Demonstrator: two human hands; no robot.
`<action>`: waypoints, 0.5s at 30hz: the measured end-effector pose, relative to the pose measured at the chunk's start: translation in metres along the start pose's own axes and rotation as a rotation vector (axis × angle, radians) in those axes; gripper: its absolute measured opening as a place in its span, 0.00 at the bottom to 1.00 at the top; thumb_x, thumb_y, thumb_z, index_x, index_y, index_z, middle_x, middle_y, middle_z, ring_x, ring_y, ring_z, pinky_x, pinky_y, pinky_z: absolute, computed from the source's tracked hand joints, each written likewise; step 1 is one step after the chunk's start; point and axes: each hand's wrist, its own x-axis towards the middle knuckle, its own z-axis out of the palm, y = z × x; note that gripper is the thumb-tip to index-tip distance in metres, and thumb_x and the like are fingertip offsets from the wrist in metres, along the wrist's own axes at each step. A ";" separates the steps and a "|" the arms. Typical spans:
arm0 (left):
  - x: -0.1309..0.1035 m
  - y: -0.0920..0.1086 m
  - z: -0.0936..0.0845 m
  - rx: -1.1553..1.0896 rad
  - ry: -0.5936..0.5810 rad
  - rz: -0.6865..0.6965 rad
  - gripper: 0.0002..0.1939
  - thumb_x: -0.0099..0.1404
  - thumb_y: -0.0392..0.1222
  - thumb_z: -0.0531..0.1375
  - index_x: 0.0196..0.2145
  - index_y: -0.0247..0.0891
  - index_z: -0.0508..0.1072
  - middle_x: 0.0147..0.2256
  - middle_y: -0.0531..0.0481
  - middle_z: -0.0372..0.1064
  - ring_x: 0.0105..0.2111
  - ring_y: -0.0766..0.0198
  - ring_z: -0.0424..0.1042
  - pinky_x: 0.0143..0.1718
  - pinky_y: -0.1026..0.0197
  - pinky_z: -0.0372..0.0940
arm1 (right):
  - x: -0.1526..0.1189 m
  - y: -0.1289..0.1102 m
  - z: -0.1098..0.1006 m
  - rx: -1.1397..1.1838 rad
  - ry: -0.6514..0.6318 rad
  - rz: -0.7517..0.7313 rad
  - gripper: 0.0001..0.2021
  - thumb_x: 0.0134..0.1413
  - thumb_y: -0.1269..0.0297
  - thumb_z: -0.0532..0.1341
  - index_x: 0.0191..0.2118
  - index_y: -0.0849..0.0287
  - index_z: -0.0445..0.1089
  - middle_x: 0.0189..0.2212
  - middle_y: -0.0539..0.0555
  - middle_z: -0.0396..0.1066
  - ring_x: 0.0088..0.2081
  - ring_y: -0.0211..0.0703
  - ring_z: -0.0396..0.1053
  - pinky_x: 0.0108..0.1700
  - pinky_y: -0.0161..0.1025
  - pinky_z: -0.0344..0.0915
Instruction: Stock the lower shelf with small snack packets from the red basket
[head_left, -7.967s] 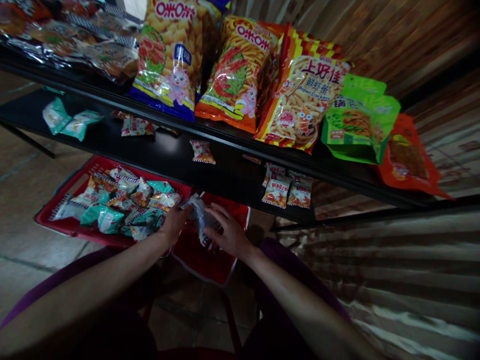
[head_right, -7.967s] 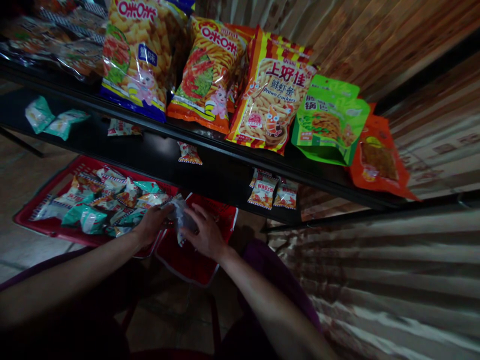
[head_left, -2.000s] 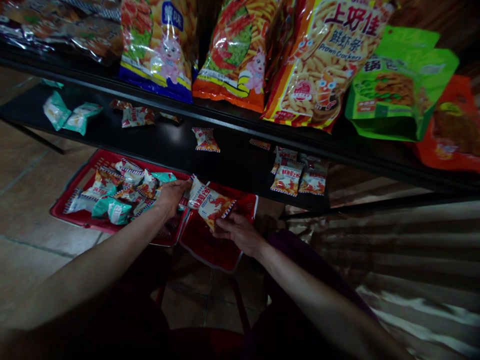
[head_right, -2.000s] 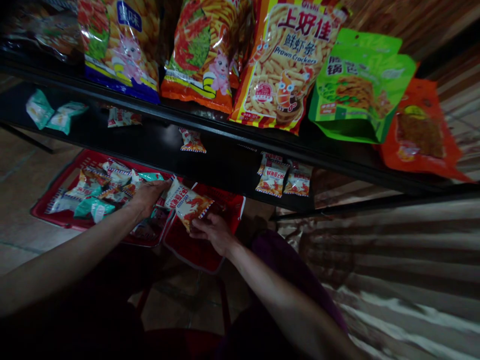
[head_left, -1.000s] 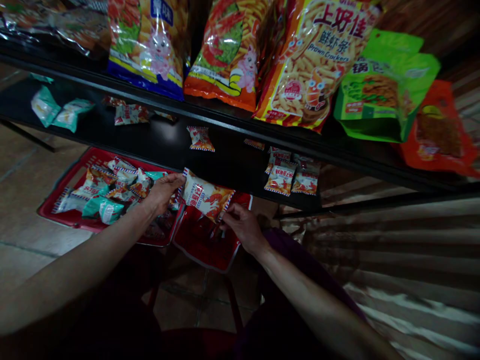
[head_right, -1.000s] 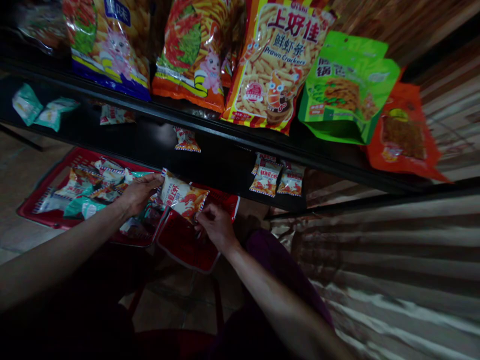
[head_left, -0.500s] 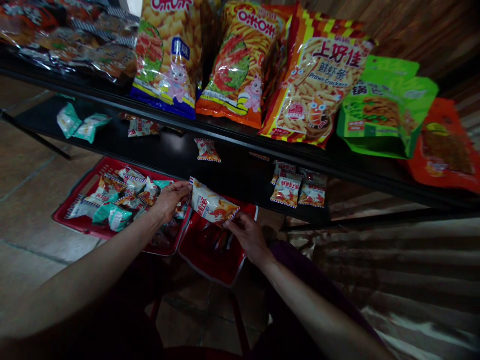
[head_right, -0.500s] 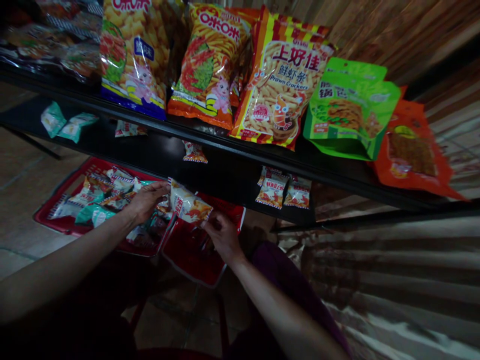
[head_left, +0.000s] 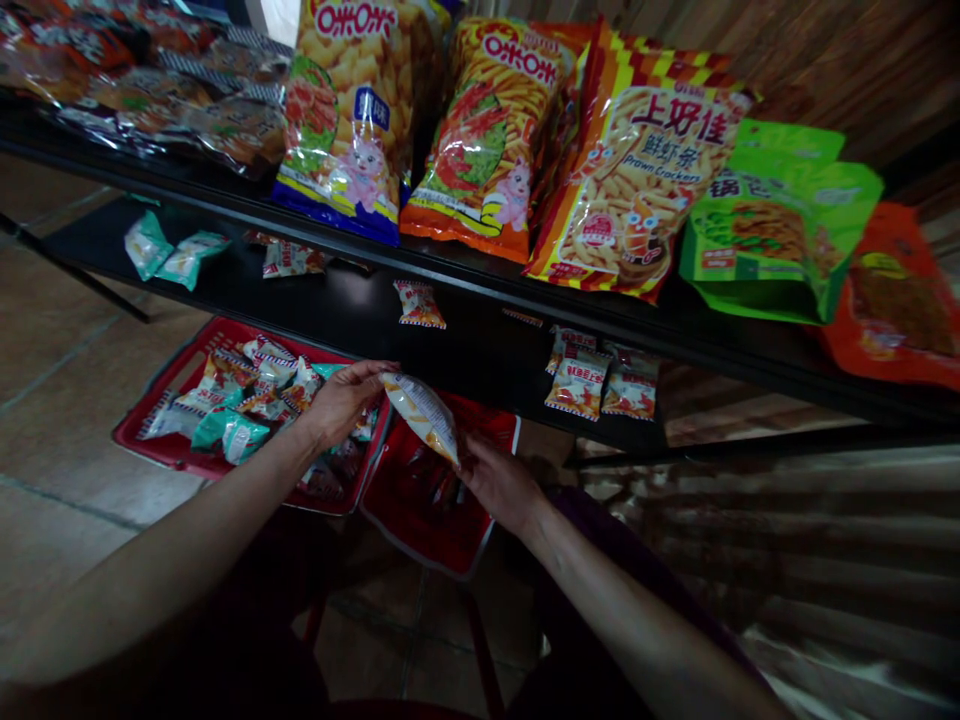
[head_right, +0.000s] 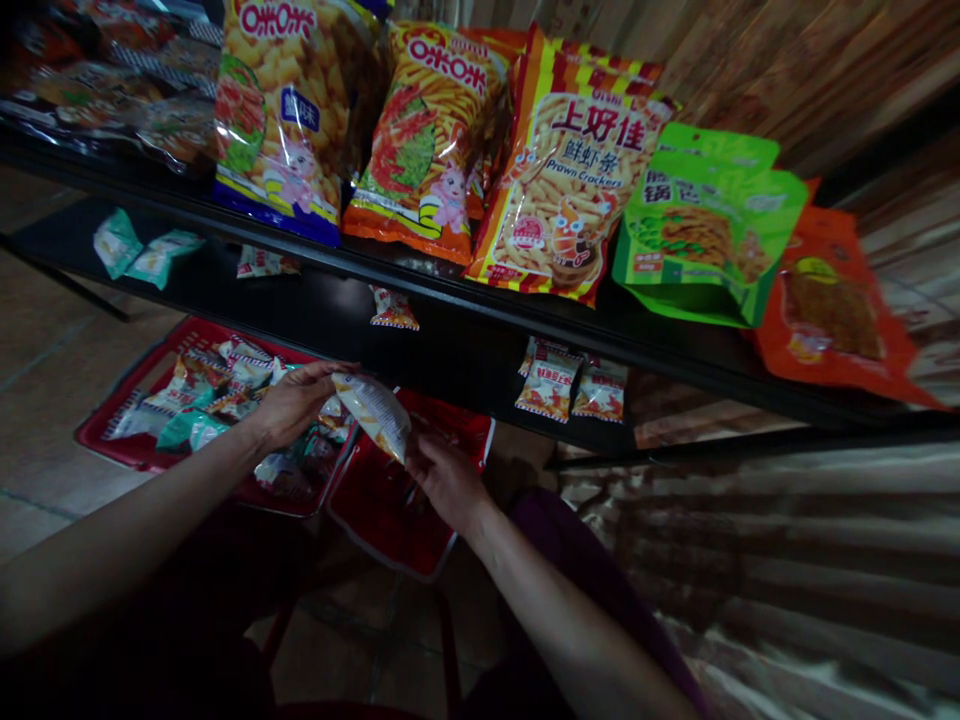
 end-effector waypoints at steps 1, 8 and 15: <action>-0.001 0.001 0.001 -0.014 -0.013 0.003 0.07 0.48 0.32 0.65 0.29 0.35 0.77 0.36 0.49 0.74 0.32 0.68 0.70 0.35 0.66 0.65 | 0.001 0.001 0.000 -0.008 0.016 -0.030 0.10 0.34 0.66 0.69 0.27 0.57 0.70 0.29 0.49 0.72 0.32 0.36 0.69 0.37 0.36 0.65; -0.007 0.004 0.007 -0.194 -0.026 -0.179 0.11 0.52 0.31 0.59 0.35 0.36 0.75 0.38 0.47 0.74 0.40 0.61 0.72 0.45 0.58 0.67 | 0.003 0.000 0.003 -0.086 0.180 -0.274 0.15 0.30 0.67 0.68 0.30 0.54 0.66 0.27 0.45 0.68 0.31 0.36 0.66 0.38 0.37 0.64; -0.007 -0.009 0.010 -0.118 0.019 -0.218 0.05 0.57 0.38 0.61 0.30 0.33 0.72 0.30 0.47 0.73 0.33 0.63 0.74 0.42 0.56 0.69 | 0.002 0.000 0.002 -0.106 0.162 -0.306 0.14 0.33 0.66 0.68 0.31 0.53 0.66 0.27 0.45 0.69 0.32 0.37 0.67 0.41 0.38 0.63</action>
